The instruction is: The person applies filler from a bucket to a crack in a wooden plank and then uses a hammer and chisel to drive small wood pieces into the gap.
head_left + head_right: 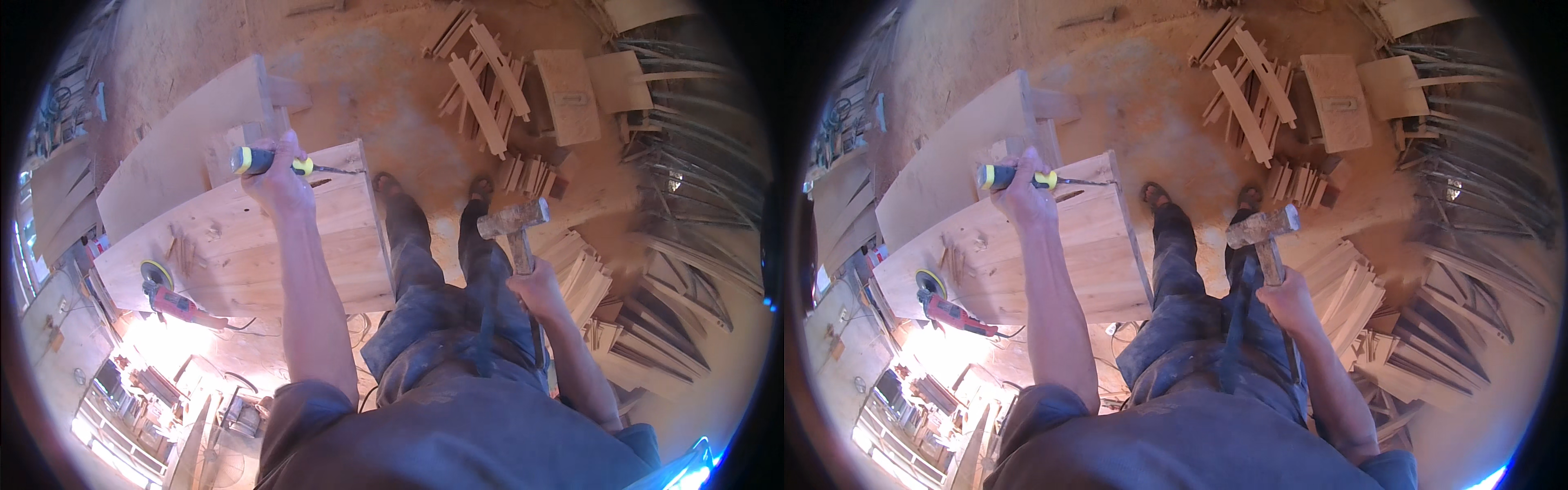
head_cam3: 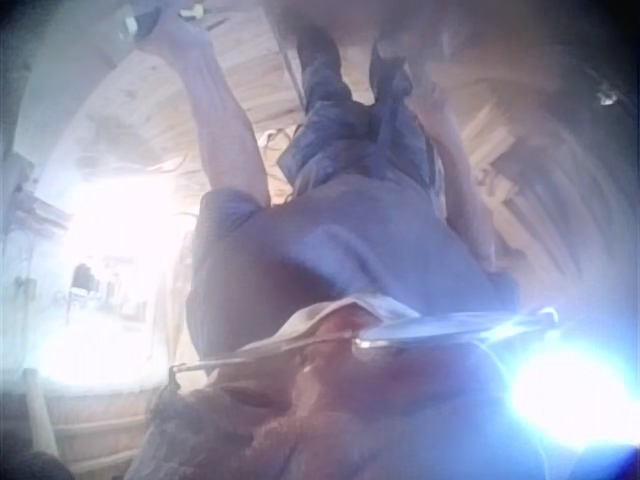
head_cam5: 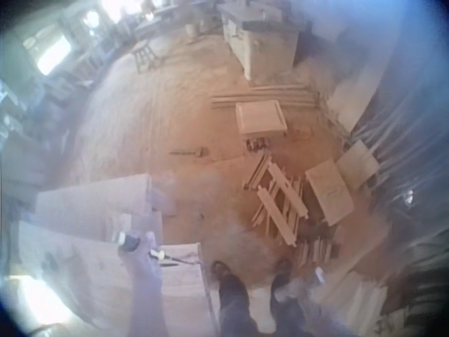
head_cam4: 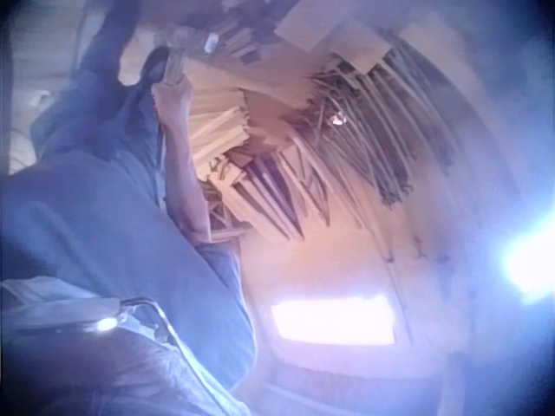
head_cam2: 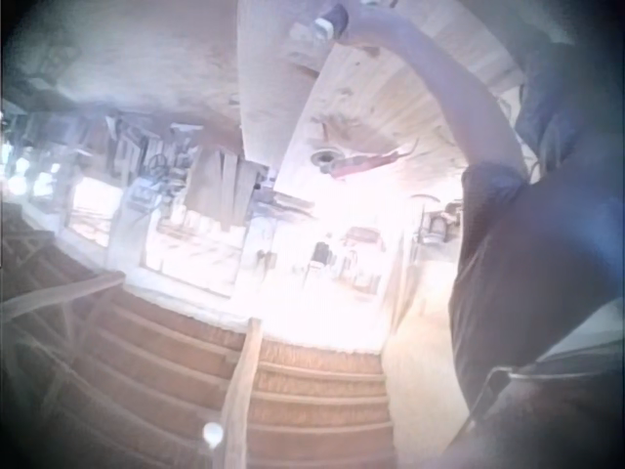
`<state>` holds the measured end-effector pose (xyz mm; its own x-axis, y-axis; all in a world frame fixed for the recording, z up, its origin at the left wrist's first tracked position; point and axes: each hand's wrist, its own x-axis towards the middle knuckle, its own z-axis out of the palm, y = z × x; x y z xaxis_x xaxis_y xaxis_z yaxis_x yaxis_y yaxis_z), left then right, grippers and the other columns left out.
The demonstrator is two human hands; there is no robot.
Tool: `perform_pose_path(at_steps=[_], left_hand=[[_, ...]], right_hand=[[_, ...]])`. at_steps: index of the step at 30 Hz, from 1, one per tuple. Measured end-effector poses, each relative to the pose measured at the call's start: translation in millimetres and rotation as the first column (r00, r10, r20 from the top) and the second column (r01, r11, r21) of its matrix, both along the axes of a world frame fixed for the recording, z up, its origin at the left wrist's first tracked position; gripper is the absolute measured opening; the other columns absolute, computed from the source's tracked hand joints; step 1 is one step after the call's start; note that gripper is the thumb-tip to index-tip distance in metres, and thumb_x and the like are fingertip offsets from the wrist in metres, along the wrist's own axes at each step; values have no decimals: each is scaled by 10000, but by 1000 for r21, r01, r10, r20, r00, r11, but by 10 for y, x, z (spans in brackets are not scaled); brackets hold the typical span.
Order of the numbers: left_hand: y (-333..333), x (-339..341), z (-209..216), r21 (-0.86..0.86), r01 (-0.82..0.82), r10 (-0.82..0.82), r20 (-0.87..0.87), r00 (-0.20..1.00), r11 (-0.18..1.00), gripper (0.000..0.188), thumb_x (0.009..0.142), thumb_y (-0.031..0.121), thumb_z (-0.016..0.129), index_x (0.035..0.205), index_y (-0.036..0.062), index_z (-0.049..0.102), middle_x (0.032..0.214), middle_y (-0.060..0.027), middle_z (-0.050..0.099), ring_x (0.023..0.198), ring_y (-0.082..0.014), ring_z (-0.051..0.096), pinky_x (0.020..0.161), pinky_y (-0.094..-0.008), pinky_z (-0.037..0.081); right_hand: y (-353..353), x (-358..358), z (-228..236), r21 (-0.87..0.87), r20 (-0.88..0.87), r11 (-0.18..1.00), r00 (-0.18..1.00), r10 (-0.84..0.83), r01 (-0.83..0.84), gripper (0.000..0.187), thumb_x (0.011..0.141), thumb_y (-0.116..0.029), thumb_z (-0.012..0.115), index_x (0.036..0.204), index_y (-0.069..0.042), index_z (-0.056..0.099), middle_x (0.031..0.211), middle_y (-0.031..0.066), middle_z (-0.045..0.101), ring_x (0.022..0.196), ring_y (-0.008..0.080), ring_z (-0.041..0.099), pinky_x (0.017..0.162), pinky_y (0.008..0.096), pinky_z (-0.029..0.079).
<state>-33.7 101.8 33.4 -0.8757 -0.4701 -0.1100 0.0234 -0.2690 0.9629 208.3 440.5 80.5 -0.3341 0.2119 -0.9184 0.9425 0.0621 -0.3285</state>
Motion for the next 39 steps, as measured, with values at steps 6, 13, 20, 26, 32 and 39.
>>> perform_pose_path(at_steps=[6, 13, 20, 26, 32, 39], left_hand=[[62, 14, 3, -14, 44, -44, -55, 998, 999, 260, 791, -98, 776, 827, 59, 571, 725, -59, 602, 572, -179, 588, 526, -326, 493], [179, -15, -21, -67, -10, 5, -77, 997, 998, 246, 803, -91, 754, 771, 68, 568, 698, -58, 613, 541, -153, 579, 506, -294, 480], [403, 92, 120, -270, 84, -109, -79, 991, 959, 246, 811, -60, 750, 747, 72, 552, 739, -29, 606, 580, -101, 575, 521, -267, 462], [382, 143, 79, -173, -9, -17, -147, 989, 985, 234, 809, -64, 748, 785, 65, 554, 742, -34, 583, 569, -103, 558, 518, -280, 460], [332, 221, 42, 157, -69, 75, -32, 997, 985, 220, 810, -41, 759, 859, 65, 573, 840, -48, 611, 665, -154, 597, 611, -321, 506], [224, 51, -132, -333, -26, 4, -66, 998, 943, 132, 807, -15, 706, 759, 48, 601, 774, -24, 610, 748, -145, 587, 661, -305, 490]], right_hand=[[-20, -269, 92, -20, -58, 1000, 998, -3, 1, 180, 776, -48, 686, 814, -59, 511, 629, 23, 535, 478, 111, 507, 436, 294, 392], [-26, -396, 145, -1, -99, 1000, 995, 30, -30, 181, 786, -72, 690, 824, -64, 513, 641, 17, 526, 492, 106, 502, 449, 296, 392], [-151, -743, 463, 189, -205, 973, 963, 172, -134, 244, 813, -91, 685, 1031, 9, 636, 737, 15, 594, 649, 93, 549, 611, 291, 468], [-419, -1356, 992, 197, -545, 975, 815, 195, -101, 181, 844, -54, 724, 994, -28, 626, 748, -22, 582, 671, 49, 520, 600, 252, 441], [-1017, -2057, 1421, 444, -778, 829, 312, 545, -339, 121, 833, -12, 682, 858, -54, 571, 739, 75, 632, 644, 228, 596, 619, 355, 500], [-1303, -2382, 1234, 706, -495, 441, 59, 867, -555, 226, 820, -101, 668, 1039, -55, 632, 752, 206, 683, 773, 443, 681, 725, 525, 542]])
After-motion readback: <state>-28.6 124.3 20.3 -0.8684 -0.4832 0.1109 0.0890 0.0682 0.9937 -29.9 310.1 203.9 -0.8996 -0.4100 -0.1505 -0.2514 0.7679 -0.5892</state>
